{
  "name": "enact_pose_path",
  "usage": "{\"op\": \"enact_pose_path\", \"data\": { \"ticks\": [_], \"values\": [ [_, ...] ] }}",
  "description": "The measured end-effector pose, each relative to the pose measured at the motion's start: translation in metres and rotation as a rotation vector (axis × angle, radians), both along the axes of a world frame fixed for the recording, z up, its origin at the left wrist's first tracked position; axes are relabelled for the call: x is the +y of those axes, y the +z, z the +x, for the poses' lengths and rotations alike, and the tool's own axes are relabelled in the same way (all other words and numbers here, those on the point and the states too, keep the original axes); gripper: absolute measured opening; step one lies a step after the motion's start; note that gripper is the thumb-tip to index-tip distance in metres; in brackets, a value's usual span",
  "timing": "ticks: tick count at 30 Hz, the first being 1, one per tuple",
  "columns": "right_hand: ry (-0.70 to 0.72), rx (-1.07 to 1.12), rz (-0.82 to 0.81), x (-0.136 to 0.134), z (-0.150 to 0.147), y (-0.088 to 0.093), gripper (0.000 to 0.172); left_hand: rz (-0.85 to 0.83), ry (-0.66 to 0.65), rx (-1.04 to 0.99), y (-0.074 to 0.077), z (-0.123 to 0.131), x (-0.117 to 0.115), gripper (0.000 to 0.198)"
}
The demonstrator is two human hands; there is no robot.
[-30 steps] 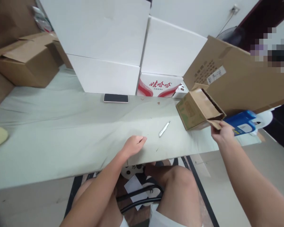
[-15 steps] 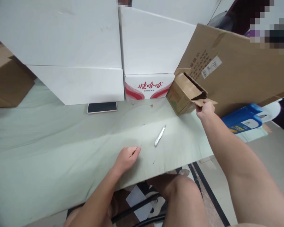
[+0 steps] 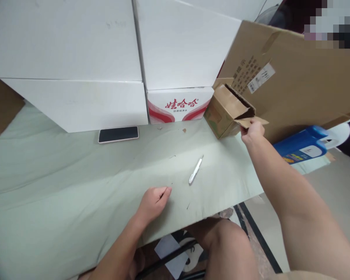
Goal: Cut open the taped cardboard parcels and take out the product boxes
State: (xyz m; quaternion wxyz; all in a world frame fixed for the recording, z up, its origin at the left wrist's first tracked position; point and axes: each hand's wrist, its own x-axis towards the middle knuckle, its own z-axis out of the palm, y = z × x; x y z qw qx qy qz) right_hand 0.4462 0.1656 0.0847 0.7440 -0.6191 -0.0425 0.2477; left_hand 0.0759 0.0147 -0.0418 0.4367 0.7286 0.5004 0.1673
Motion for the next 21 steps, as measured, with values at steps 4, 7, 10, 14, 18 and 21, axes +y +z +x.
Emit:
{"op": "enact_pose_path", "data": {
  "ticks": [4, 7, 10, 14, 18, 21],
  "values": [
    [0.082, 0.012, -0.018, 0.015, -0.008, 0.005, 0.018, -0.001, 0.005, 0.001, 0.0, 0.001, -0.001, 0.045],
    [0.169, -0.012, -0.079, 0.022, -0.014, 0.004, 0.022, 0.009, 0.018, -0.011, -0.001, 0.001, 0.0, 0.045],
    [0.245, -0.07, -0.159, 0.033, -0.017, 0.002, 0.024, 0.031, 0.034, -0.043, -0.004, 0.003, 0.002, 0.045],
    [0.357, -0.197, -0.254, 0.05, -0.024, -0.001, 0.041, 0.088, 0.076, -0.122, -0.008, 0.004, 0.005, 0.046],
    [0.575, -0.299, -0.421, 0.054, -0.036, 0.004, 0.041, 0.207, 0.16, -0.203, -0.015, -0.011, 0.01, 0.045],
    [0.687, -0.523, -0.449, 0.062, -0.044, 0.022, 0.013, 0.241, 0.219, -0.299, -0.019, -0.03, 0.014, 0.045]
  ]
}}
